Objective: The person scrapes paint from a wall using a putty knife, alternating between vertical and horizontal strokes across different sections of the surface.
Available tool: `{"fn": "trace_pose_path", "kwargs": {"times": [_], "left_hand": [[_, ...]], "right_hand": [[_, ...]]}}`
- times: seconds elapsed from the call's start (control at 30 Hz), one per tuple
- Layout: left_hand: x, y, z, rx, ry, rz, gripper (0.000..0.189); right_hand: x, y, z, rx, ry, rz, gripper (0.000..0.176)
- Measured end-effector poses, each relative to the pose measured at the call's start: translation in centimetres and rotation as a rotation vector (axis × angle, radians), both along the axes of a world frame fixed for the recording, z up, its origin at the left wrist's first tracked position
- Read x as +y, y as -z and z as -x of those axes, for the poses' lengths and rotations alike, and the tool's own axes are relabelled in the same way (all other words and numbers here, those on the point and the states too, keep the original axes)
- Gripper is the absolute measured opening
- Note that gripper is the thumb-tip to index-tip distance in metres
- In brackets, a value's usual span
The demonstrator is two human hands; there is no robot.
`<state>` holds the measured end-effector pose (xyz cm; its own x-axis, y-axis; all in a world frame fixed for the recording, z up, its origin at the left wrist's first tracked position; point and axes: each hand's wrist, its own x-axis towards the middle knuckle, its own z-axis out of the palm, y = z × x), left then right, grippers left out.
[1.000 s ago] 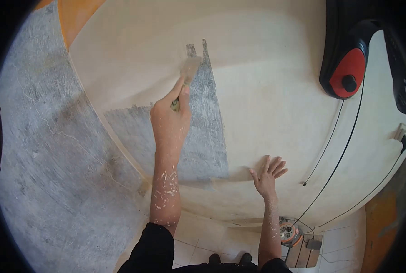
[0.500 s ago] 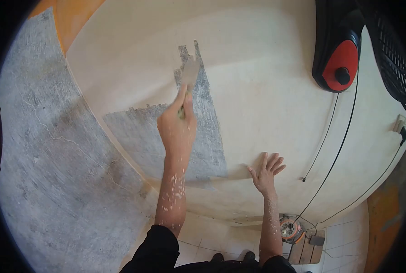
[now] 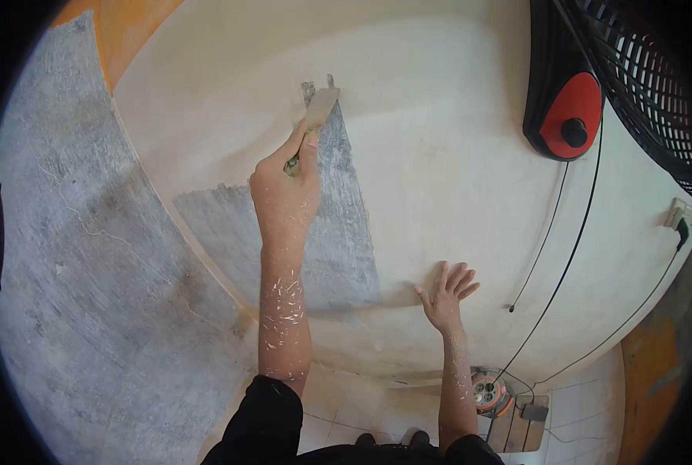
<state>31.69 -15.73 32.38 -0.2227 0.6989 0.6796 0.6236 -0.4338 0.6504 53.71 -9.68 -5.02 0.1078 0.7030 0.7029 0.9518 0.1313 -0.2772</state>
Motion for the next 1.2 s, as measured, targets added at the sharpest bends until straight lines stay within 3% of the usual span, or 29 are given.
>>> {"fn": "trace_pose_path", "kwargs": {"times": [0.13,0.2,0.3,0.37,0.47,0.57,0.77,0.87,0.97,1.2], "left_hand": [[1.5,3.1,-0.7,0.035,-0.035,-0.112,0.032],[2.0,1.6,-0.7,0.046,-0.023,-0.135,0.031],[0.8,1.4,0.1,0.051,-0.015,-0.065,0.031],[0.9,2.6,-0.1,0.063,-0.019,-0.101,0.031],[0.3,-0.2,-1.0,0.05,-0.062,-0.007,0.032],[1.1,1.8,0.4,0.066,-0.082,-0.16,0.032],[1.1,-0.1,0.2,0.01,-0.027,-0.081,0.033],[2.2,2.9,0.7,0.108,-0.081,-0.219,0.034],[1.5,0.1,-0.1,0.024,-0.083,-0.136,0.034],[2.0,0.7,-1.7,0.084,-0.091,-0.137,0.034]], "right_hand": [[0.0,-0.7,0.0,0.068,-0.03,0.075,0.093],[-0.7,-1.0,0.0,0.126,-0.06,0.179,0.094],[0.2,-0.1,0.3,-0.01,0.03,-0.016,0.095],[-0.1,-0.4,-0.2,0.057,-0.026,0.086,0.096],[-0.2,0.0,-0.4,0.06,-0.027,0.079,0.096],[-1.2,-0.4,0.3,0.096,-0.046,0.138,0.095],[-0.9,-1.8,0.4,0.132,-0.055,0.125,0.094],[-1.0,-1.3,0.3,0.098,-0.048,0.092,0.093],[-2.1,-1.9,0.1,0.11,-0.054,0.165,0.092],[-2.0,-2.1,0.1,0.106,-0.073,0.16,0.091]]}}
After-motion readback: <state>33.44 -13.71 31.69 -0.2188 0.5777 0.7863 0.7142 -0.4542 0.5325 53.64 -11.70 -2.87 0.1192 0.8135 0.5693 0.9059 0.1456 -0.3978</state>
